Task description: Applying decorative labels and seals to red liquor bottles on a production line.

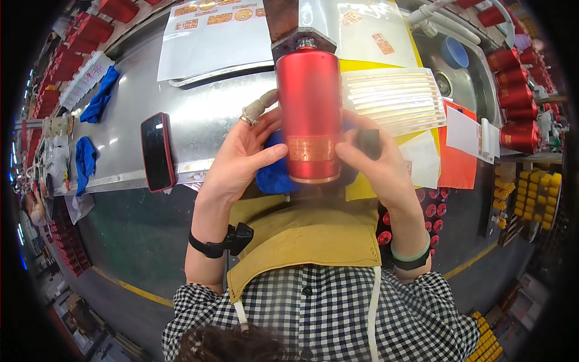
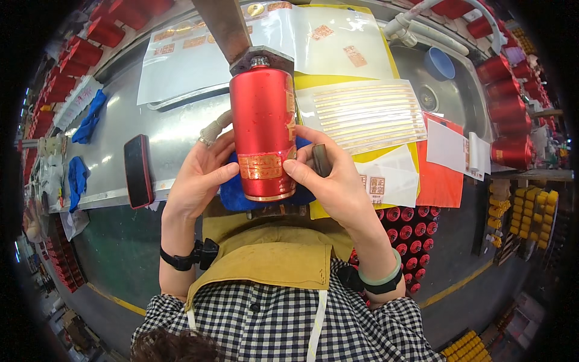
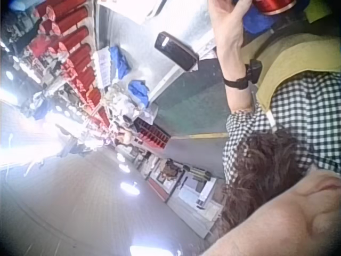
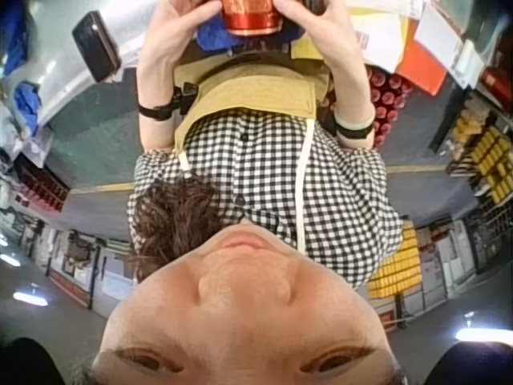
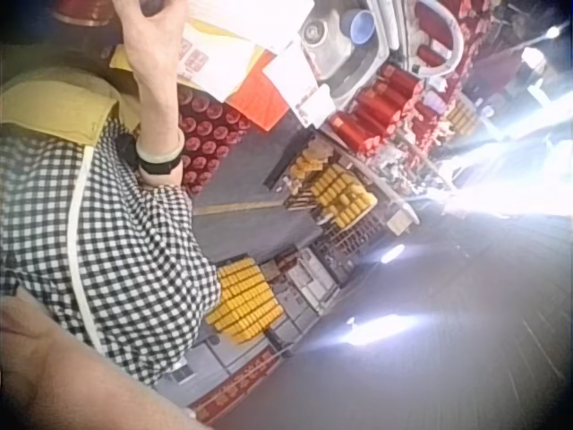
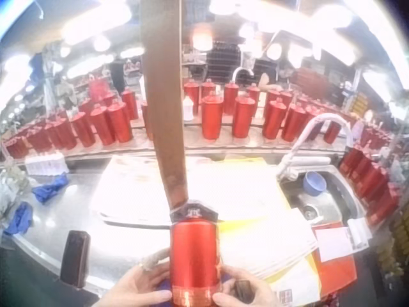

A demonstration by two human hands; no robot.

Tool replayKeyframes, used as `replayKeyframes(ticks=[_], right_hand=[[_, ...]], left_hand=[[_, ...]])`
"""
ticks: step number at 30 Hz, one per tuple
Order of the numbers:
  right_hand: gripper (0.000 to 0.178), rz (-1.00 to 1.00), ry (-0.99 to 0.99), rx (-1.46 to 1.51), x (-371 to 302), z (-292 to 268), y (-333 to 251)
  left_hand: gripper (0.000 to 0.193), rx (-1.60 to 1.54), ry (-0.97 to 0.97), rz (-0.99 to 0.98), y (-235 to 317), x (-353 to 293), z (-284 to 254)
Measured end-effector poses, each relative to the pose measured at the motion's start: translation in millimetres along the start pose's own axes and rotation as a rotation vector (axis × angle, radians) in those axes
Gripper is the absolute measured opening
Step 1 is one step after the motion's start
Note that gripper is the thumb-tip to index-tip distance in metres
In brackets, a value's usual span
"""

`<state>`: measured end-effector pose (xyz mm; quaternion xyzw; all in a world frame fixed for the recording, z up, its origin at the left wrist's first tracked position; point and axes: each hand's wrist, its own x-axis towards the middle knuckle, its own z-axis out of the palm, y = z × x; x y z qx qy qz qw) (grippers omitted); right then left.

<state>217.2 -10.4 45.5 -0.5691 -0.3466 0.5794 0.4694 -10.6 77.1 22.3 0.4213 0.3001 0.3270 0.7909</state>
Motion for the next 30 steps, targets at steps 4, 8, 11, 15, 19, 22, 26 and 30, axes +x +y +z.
replayKeyframes(ticks=[4, 8, 11, 15, 19, 22, 26, 30], right_hand=[[0.056, -0.002, 0.003, -0.008, 0.4, -1.3, 1.3], [0.057, -0.007, 0.004, -0.012, 0.4, -2.0, 1.9], [0.057, -0.006, 0.005, -0.010, 0.8, -2.8, 3.6], [0.057, -0.010, 0.010, -0.030, 0.5, -2.4, 2.9], [0.056, -0.015, -0.007, -0.031, 0.4, -4.5, 3.0], [0.057, -0.010, 0.013, -0.005, -0.6, -0.8, 2.0], [0.057, -0.016, -0.002, -0.003, 0.7, 0.0, 0.4], [0.057, -0.014, -0.001, -0.015, 1.1, -1.5, -0.9]], left_hand=[[0.086, -0.002, -0.004, -0.006, 1.4, 2.9, 0.1], [0.086, 0.012, -0.001, -0.005, 0.6, 3.9, -0.6], [0.087, -0.009, 0.011, -0.020, 0.6, 3.3, -0.1], [0.088, 0.012, 0.006, -0.011, -1.4, 2.9, -0.2], [0.086, 0.007, 0.051, -0.005, 0.1, 0.5, 3.4], [0.080, 0.009, 0.135, 0.026, 2.7, -9.7, 16.1], [0.059, 0.377, 0.213, 0.123, 2.8, -20.9, 26.0], [0.036, 0.208, 0.239, 0.109, -1.0, -20.2, 31.8]])
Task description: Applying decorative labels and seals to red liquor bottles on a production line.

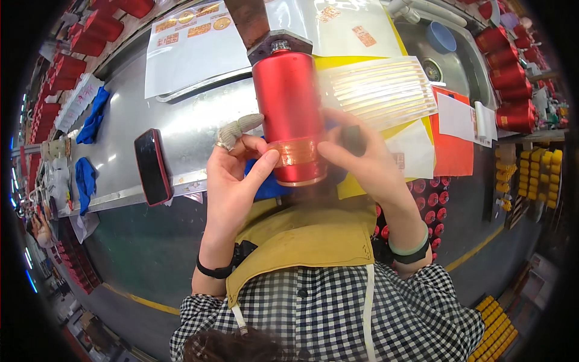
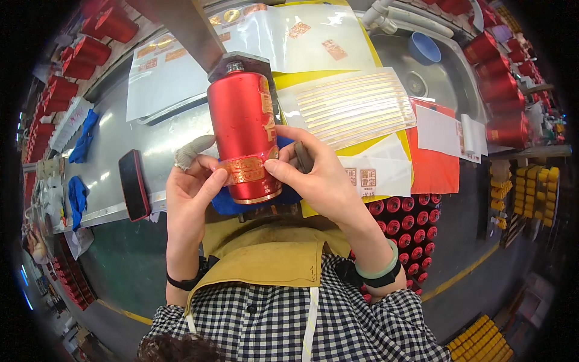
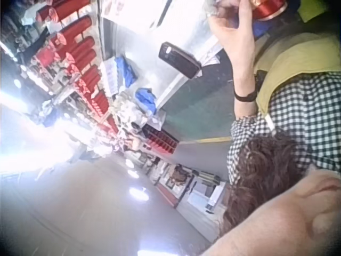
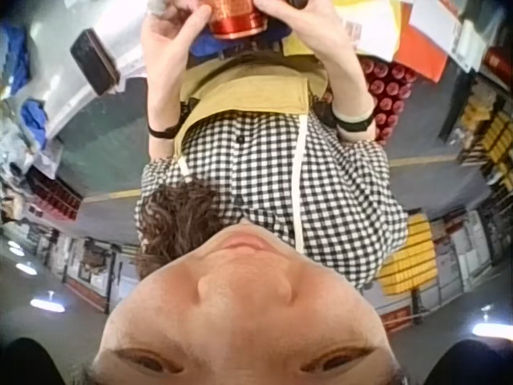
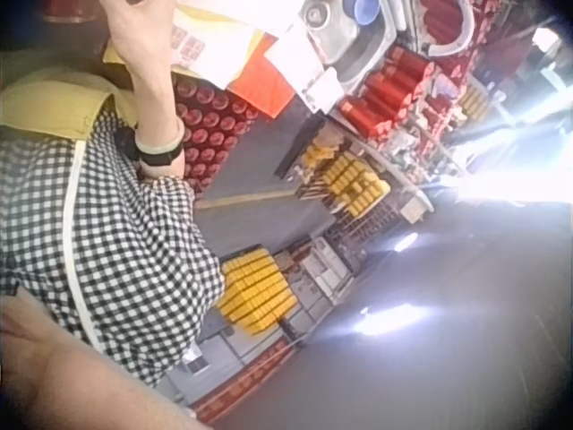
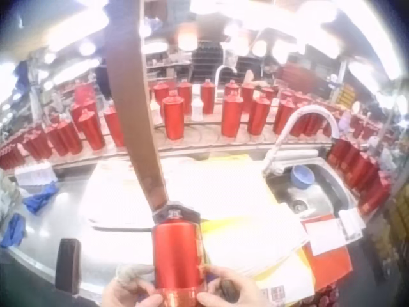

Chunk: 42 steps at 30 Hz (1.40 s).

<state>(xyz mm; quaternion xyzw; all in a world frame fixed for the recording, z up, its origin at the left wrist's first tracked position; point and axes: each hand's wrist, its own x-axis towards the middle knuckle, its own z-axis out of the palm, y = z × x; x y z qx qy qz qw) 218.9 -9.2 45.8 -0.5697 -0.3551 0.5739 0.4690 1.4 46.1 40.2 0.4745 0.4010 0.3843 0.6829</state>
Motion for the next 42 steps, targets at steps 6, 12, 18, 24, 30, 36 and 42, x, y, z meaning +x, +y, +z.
replayKeyframes(ticks=[6, 12, 18, 24, 30, 36, 42], right_hand=[[0.057, -0.013, -0.001, -0.039, 1.0, -2.2, 1.6], [0.058, -0.030, -0.003, -0.038, 1.8, -0.6, 1.6], [0.058, -0.018, -0.006, -0.050, 1.9, -0.6, -0.5], [0.057, -0.022, -0.008, -0.046, 2.3, -1.0, 0.8], [0.056, -0.019, -0.008, -0.012, 2.4, -0.8, 2.5], [0.057, -0.014, -0.003, -0.042, 2.4, -1.0, -0.1], [0.057, -0.020, -0.010, -0.067, 2.0, -0.9, -1.7]], left_hand=[[0.032, -0.095, 0.004, -0.008, 4.5, -3.2, 5.7], [0.030, -0.100, 0.012, -0.015, 1.8, -2.4, 4.0], [0.028, -0.122, 0.015, -0.007, 0.8, -2.8, 4.7], [0.026, -0.113, 0.014, -0.001, -0.1, -3.2, 4.8], [0.021, -0.108, 0.026, -0.005, 1.5, -4.3, 6.1], [0.021, -0.109, 0.025, 0.013, 4.2, -6.2, 8.8], [0.023, -0.107, 0.029, 0.028, 4.3, -7.4, 9.8]])
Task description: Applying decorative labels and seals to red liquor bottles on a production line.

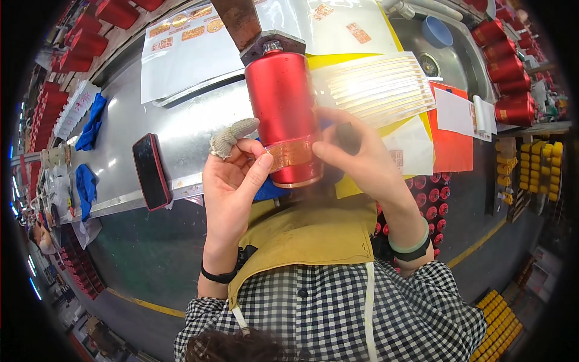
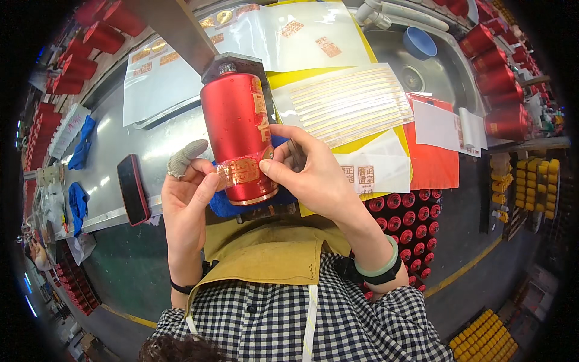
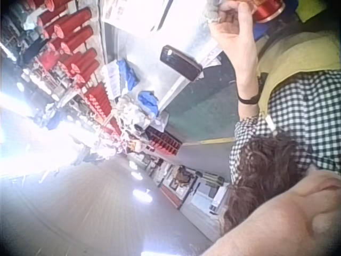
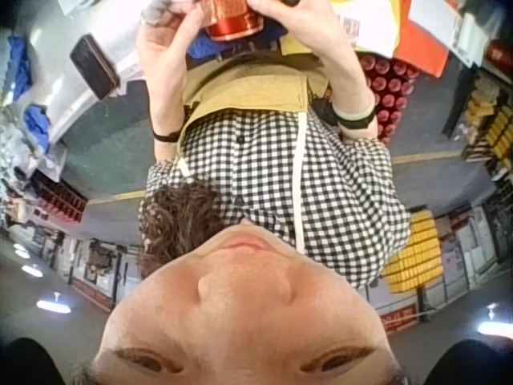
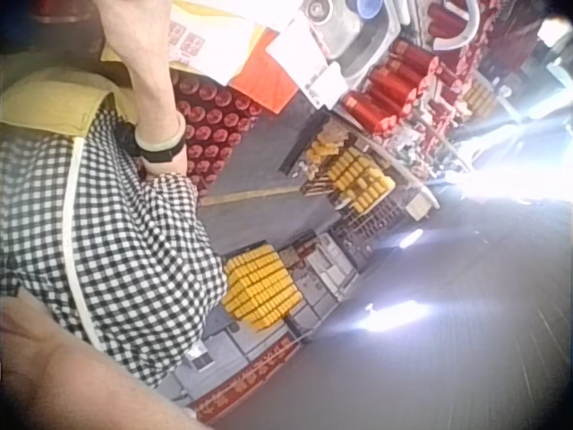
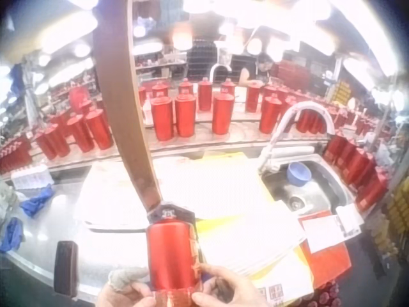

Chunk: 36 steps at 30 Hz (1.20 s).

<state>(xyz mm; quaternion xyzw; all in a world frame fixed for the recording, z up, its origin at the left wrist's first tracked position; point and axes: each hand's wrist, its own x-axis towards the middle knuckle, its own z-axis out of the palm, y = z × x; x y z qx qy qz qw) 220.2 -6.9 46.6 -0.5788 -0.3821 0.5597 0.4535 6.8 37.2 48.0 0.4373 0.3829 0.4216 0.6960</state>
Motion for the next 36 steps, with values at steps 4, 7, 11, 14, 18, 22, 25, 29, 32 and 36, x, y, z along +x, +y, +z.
replayKeyframes(ticks=[4, 7, 11, 14, 18, 22, 25, 29, 32, 36], right_hand=[[0.056, 0.002, 0.015, 0.032, -0.5, 0.2, 1.2], [0.055, 0.040, 0.016, 0.035, 1.2, -0.2, -2.2], [0.053, 0.009, 0.031, -0.007, 3.0, 0.9, -0.6], [0.053, 0.001, 0.027, -0.030, 3.5, 0.0, -1.7], [0.052, -0.008, 0.031, -0.075, 3.6, 0.1, -2.5], [0.052, -0.010, 0.033, -0.078, 3.8, -0.4, -2.0], [0.052, -0.011, 0.029, -0.076, 4.1, 0.0, -1.2], [0.053, -0.008, 0.031, -0.070, 3.5, 0.1, -2.8], [0.053, -0.006, 0.029, -0.061, 3.4, 0.2, -2.7], [0.054, -0.007, 0.027, -0.062, 3.4, 0.3, -2.8]], left_hand=[[0.023, -0.010, -0.004, 0.001, 1.6, -0.4, 1.4], [0.022, 0.000, 0.007, -0.001, -1.2, 0.4, -1.7], [0.047, 0.048, -0.012, -0.003, -4.8, 1.4, -4.7], [0.019, -0.021, 0.026, -0.033, -3.4, 2.2, -2.0], [0.019, -0.019, 0.025, -0.028, -6.1, 3.1, -4.3], [0.019, -0.003, 0.008, -0.023, -4.9, 3.8, -4.4], [0.018, -0.008, 0.033, -0.034, -4.5, 3.2, -2.7], [0.018, -0.007, 0.023, -0.034, -4.3, 2.7, -3.6], [0.018, 0.003, 0.016, -0.031, -5.2, 2.8, -4.4], [0.018, 0.003, 0.032, -0.022, -5.7, 2.1, -2.7]])
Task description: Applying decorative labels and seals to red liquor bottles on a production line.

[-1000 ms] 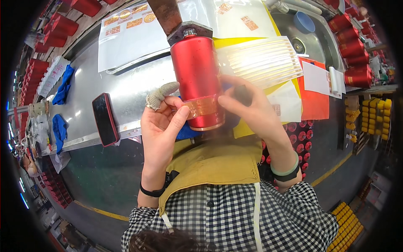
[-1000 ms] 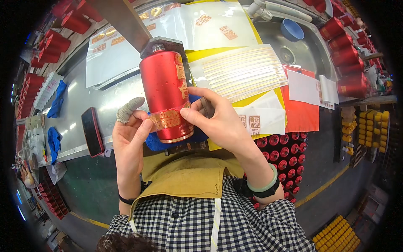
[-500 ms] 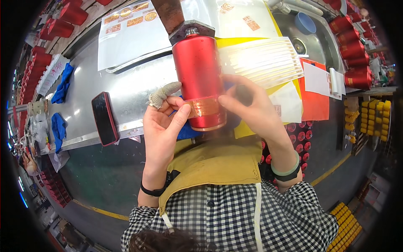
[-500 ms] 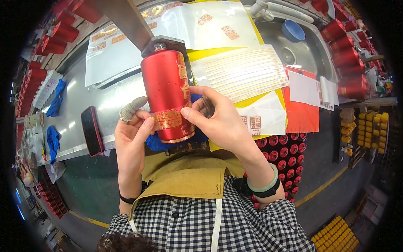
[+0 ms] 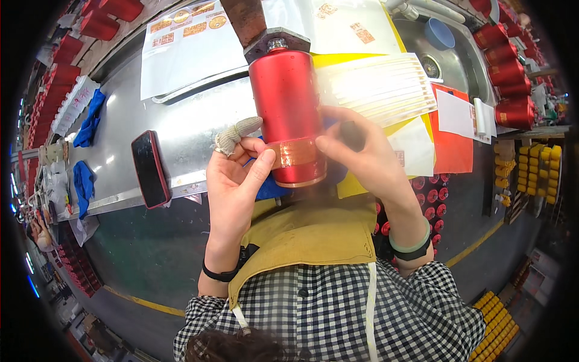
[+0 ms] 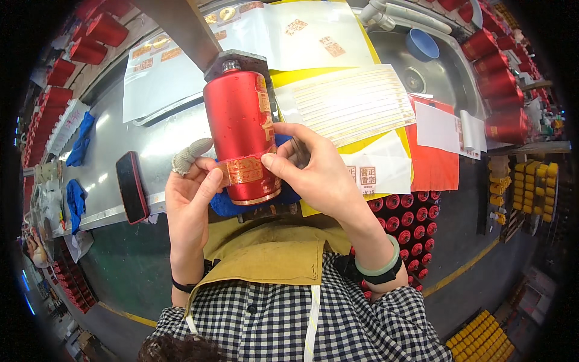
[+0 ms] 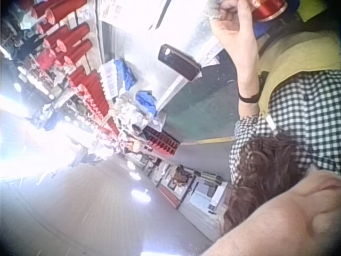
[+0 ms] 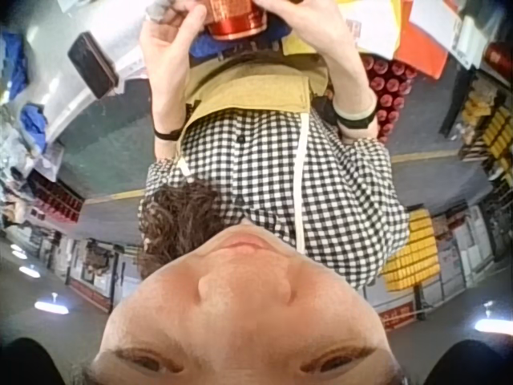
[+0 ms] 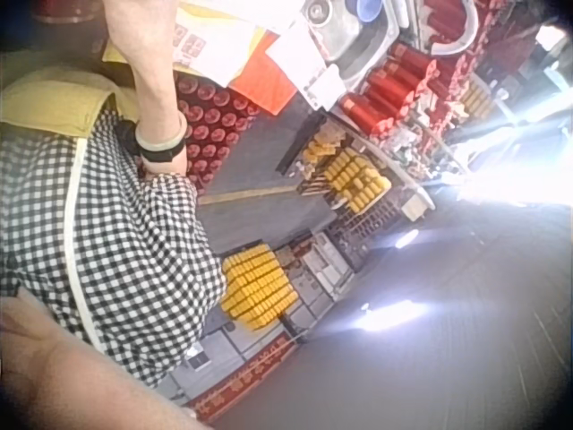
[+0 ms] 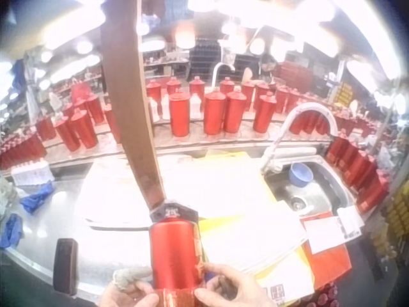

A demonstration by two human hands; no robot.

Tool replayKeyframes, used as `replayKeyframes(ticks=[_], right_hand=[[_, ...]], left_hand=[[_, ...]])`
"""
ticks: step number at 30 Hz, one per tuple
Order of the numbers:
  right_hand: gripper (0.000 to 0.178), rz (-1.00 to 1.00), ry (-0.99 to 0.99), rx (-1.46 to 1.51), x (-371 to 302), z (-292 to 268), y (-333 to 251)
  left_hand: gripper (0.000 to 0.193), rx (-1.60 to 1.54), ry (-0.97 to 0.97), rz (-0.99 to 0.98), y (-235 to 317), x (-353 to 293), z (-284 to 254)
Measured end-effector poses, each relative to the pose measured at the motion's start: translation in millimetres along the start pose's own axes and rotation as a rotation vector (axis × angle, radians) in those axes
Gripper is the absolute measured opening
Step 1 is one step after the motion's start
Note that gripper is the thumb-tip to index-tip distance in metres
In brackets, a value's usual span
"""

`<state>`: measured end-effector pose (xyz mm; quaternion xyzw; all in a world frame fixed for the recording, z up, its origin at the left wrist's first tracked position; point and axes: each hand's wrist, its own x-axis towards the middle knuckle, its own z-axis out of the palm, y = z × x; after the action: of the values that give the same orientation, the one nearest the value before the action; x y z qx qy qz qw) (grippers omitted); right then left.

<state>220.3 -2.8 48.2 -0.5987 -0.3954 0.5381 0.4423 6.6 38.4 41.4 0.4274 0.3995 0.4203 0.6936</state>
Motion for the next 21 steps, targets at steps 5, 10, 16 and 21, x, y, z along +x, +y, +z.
replayKeyframes(ticks=[5, 10, 16, 21], right_hand=[[0.054, -0.008, -0.001, 0.006, 0.1, -0.8, 1.4], [0.053, 0.004, -0.002, 0.030, 0.3, 0.3, 0.0], [0.055, -0.002, -0.011, 0.067, -1.7, -1.4, 6.0], [0.057, -0.001, -0.070, 0.108, -5.7, -3.8, 1.3]], left_hand=[[0.018, -0.004, 0.005, -0.001, -0.1, -0.3, 0.4], [0.018, -0.007, 0.008, -0.008, 0.5, -0.7, 0.3], [0.018, -0.015, 0.001, 0.000, -0.6, -0.3, -0.1], [0.018, 0.000, -0.013, -0.005, 0.8, 0.1, -1.6]])
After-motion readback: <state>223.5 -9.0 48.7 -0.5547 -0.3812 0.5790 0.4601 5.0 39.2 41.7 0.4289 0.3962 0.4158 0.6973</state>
